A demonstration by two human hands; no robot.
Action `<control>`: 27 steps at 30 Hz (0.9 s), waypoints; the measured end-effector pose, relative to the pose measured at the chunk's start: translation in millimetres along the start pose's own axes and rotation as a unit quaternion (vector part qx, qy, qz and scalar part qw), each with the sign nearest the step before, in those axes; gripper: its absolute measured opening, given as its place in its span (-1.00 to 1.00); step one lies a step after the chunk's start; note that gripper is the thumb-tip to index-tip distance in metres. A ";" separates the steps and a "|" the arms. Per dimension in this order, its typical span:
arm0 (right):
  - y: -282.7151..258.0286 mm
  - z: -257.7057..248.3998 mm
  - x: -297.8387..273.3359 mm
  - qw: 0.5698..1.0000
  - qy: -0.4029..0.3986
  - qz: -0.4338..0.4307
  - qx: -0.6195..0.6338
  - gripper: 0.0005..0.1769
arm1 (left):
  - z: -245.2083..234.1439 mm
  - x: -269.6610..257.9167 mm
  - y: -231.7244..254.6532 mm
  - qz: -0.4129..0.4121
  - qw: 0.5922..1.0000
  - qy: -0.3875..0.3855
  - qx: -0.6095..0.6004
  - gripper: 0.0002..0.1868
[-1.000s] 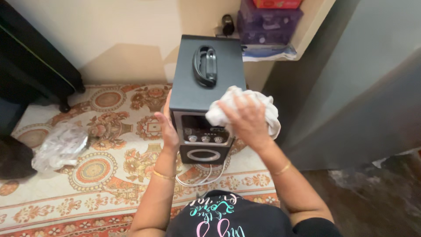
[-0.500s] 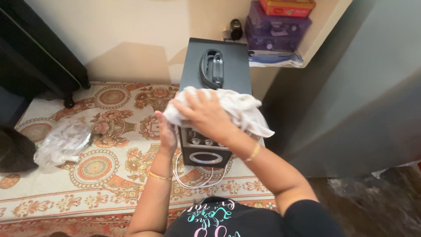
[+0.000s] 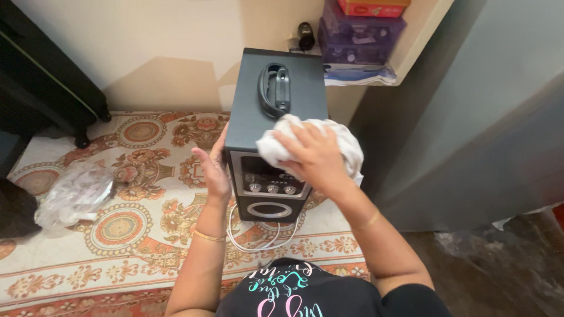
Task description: The person wipes the exterior surfaces of a black portable speaker using a white cloth. They clean the top, front, sides, and back of the speaker, rotating it to access different areas. The speaker is placed on a patterned bedspread.
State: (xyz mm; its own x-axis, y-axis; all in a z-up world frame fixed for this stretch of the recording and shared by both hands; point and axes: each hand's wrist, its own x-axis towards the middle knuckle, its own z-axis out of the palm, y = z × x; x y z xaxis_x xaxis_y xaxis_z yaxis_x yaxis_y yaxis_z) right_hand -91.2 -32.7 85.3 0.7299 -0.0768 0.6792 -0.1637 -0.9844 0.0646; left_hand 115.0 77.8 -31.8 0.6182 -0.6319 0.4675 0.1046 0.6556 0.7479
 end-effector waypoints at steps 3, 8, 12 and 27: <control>25.0 -15.8 -32.8 0.997 0.001 0.052 0.065 -0.33 | 8.2 4.3 15.9 0.018 0.999 0.015 0.048 0.02; 79.6 -21.0 -53.9 0.913 -0.015 0.227 0.339 -0.45 | 37.7 26.9 57.3 0.203 0.896 0.063 0.390 -0.21; 94.4 -20.5 -21.9 0.807 0.162 0.347 0.450 -0.44 | 73.8 60.0 64.1 0.152 0.802 -0.031 0.577 -0.33; 193.4 142.9 93.5 0.967 -0.125 0.222 -0.002 -0.33 | 99.2 65.2 53.5 0.114 0.730 -0.162 0.654 0.02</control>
State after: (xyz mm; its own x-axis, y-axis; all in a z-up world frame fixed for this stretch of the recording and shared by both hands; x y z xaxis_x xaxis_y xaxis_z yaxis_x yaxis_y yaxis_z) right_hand 40.2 -252.9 56.9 0.7248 -0.5277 0.4429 -0.4992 -0.8454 -0.1901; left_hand 83.6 30.7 85.4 0.2648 -0.7713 0.5788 -0.9368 -0.0634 0.3440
